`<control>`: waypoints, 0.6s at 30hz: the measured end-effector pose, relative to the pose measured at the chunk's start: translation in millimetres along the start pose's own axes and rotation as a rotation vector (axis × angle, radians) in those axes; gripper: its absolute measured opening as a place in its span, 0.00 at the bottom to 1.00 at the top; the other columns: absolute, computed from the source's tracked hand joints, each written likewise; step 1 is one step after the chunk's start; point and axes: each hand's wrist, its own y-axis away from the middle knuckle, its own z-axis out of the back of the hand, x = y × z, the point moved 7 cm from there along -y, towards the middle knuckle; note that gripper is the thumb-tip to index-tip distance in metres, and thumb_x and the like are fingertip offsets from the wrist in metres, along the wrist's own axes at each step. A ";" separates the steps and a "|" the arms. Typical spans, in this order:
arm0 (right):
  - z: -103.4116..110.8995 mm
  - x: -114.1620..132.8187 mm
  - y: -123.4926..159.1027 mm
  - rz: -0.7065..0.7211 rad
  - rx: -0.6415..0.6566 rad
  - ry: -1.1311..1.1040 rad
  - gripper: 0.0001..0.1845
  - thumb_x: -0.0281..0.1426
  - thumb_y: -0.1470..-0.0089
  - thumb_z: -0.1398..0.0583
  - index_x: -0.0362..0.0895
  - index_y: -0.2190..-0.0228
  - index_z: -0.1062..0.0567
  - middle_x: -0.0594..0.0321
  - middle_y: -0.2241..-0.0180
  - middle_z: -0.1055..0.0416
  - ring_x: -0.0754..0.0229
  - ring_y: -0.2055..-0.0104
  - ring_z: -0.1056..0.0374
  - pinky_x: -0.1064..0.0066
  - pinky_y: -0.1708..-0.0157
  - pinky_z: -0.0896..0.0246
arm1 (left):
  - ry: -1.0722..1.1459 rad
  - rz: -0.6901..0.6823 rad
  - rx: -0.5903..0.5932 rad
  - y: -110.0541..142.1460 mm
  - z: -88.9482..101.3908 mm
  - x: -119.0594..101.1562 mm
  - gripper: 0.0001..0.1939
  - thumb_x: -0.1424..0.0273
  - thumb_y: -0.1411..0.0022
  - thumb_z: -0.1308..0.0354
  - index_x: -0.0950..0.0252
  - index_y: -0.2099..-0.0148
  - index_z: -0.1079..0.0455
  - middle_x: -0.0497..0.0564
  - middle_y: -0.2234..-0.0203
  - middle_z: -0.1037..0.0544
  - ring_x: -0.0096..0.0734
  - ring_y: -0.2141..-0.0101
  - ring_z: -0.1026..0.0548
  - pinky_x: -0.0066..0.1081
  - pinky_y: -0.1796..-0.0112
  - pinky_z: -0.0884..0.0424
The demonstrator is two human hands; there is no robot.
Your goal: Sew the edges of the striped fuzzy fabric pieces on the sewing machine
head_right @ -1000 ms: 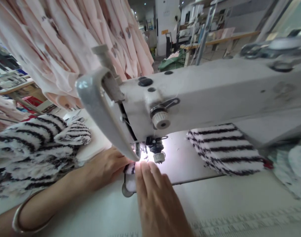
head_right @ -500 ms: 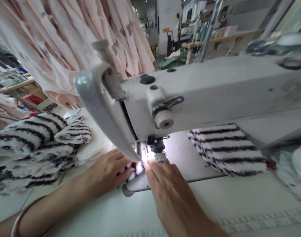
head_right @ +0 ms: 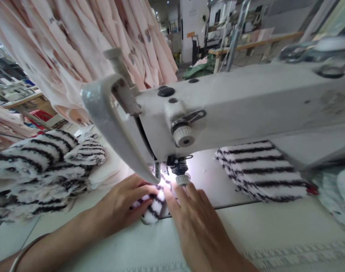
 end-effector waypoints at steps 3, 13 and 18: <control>2.0 -15.9 -8.3 -0.022 0.061 -0.047 0.29 0.20 0.48 0.56 0.51 0.49 0.34 0.60 0.51 0.35 0.56 0.55 0.38 0.62 0.61 0.38 | -0.088 0.098 -0.073 -2.1 -9.5 -8.3 0.08 0.76 0.40 0.49 0.66 0.57 0.34 0.54 0.66 0.31 0.35 0.66 0.33 0.35 0.67 0.32; 13.2 -12.0 26.6 -0.102 0.022 -0.021 0.39 0.11 0.56 0.57 0.52 0.46 0.38 0.58 0.50 0.41 0.57 0.50 0.42 0.61 0.56 0.40 | 0.076 -0.021 0.008 -7.0 -5.7 -22.8 0.08 0.75 0.37 0.49 0.66 0.55 0.35 0.54 0.60 0.29 0.34 0.61 0.31 0.36 0.60 0.31; 11.6 -10.8 52.4 -0.213 -0.068 -0.007 0.37 0.12 0.54 0.57 0.52 0.47 0.37 0.59 0.48 0.41 0.57 0.47 0.44 0.62 0.54 0.42 | 0.028 -0.022 -0.025 -1.6 -9.1 -23.4 0.02 0.76 0.38 0.48 0.65 0.62 0.35 0.52 0.61 0.29 0.31 0.63 0.31 0.35 0.62 0.32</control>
